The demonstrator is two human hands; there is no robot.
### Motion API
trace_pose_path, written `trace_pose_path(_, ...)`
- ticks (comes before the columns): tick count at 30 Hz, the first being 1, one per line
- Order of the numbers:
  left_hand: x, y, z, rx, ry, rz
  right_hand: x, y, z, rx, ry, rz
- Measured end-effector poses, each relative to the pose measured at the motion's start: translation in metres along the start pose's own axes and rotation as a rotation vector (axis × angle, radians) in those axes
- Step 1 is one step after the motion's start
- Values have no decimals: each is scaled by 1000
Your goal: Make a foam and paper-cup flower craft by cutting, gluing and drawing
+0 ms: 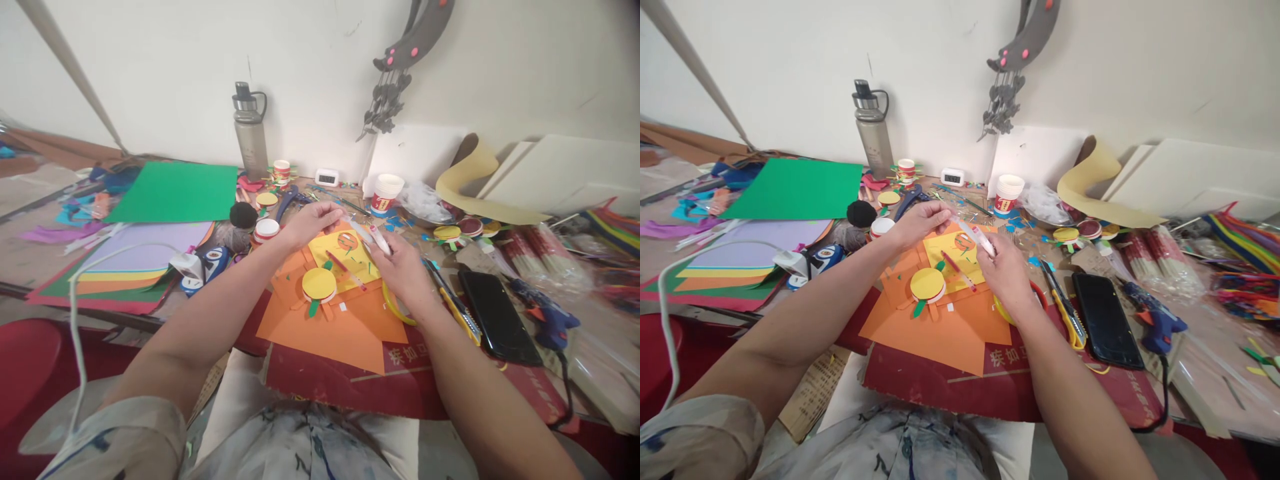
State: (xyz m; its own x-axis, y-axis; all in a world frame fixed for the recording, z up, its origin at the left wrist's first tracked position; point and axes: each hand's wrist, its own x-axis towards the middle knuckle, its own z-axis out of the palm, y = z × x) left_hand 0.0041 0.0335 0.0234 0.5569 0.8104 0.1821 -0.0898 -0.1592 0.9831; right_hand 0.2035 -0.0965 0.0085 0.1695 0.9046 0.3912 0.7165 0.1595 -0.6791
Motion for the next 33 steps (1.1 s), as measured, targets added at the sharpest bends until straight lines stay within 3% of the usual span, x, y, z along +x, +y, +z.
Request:
trace_pose_path(9, 1, -2, 6, -83, -11, 5, 2, 3, 3, 74, 27, -69)
trace_pose_path(16, 1, 2, 11, -110, -9, 25, -2, 10, 12, 256, 169, -62)
trace_pose_path(22, -1, 3, 12, -203, 4, 93, -4, 7, 17, 333, 103, 39)
trace_pose_path(33, 2, -3, 9, -211, -13, 102, -8, -2, 19, 406, 119, 70)
